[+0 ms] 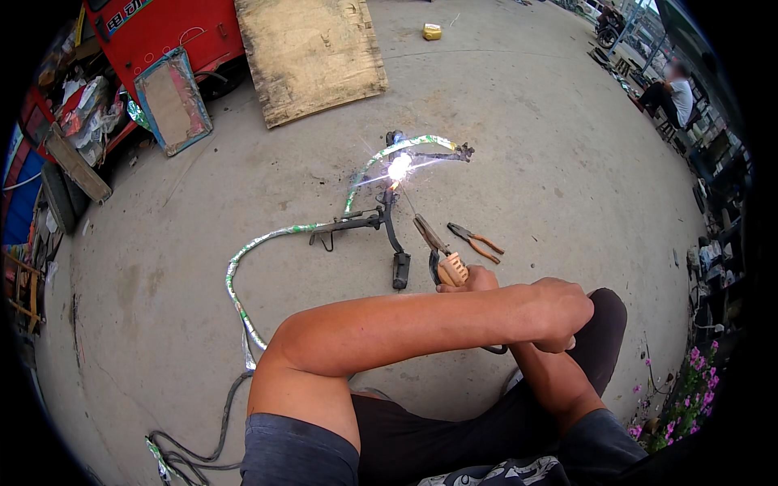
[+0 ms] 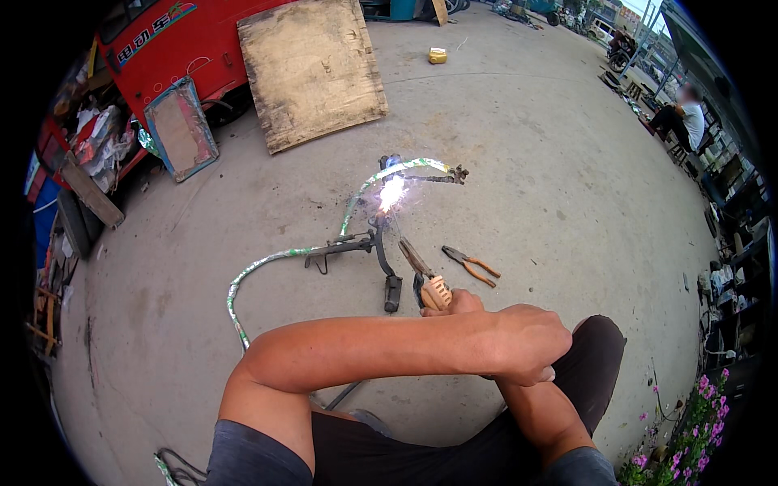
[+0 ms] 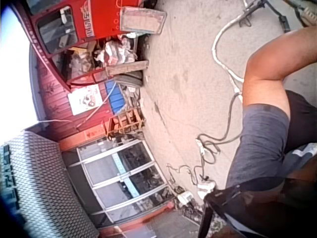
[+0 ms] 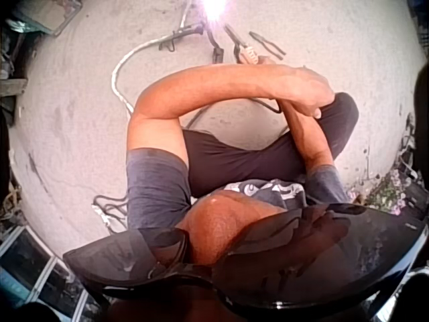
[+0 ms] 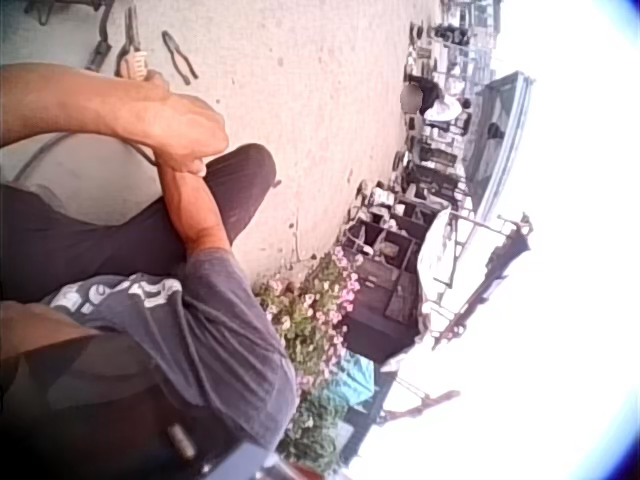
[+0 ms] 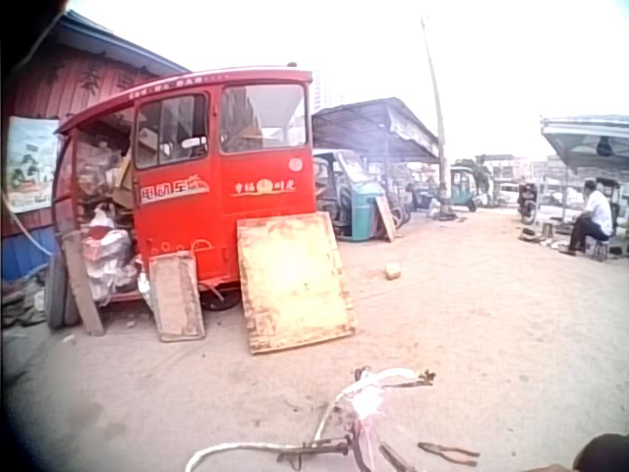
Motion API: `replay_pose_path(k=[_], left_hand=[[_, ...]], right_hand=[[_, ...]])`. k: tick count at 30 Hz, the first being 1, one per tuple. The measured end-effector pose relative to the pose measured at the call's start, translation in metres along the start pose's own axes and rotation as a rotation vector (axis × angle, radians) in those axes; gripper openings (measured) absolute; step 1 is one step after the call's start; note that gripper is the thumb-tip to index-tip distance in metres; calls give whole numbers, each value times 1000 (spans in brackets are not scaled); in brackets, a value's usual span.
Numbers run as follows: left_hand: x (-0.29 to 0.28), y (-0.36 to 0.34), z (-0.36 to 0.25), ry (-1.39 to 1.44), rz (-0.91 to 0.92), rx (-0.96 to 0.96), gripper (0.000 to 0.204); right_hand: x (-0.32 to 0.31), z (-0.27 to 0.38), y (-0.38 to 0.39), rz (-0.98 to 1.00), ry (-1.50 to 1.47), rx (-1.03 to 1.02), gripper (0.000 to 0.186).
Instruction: The person welds a metal frame component using a handheld welding torch, creating bright sparks. They pause to reposition the frame and use a hammer to tap the weld area before continuing to weld another section.
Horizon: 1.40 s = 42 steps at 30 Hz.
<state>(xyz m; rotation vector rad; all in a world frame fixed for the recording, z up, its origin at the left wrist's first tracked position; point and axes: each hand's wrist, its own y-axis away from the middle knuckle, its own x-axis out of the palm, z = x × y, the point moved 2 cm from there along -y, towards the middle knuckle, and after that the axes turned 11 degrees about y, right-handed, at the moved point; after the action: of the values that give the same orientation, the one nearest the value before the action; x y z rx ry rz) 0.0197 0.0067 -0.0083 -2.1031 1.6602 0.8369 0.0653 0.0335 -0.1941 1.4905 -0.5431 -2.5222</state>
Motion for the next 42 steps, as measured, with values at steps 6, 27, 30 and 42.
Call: replay_pose_path(k=[6,27,30,42], left_hand=[[3,-3,2,1,-2,16,23],[6,-5,8,30,-44,90,28],[4,-2,7,21,-30,57,26],[0,-1,1,-8,8,-1,25]], right_hand=[[1,1,0,-1,-15,10,45],[-2,1,-2,-30,-29,30,45],[-6,6,4,6,-56,24,46],[-8,7,7,1,-37,3,46]])
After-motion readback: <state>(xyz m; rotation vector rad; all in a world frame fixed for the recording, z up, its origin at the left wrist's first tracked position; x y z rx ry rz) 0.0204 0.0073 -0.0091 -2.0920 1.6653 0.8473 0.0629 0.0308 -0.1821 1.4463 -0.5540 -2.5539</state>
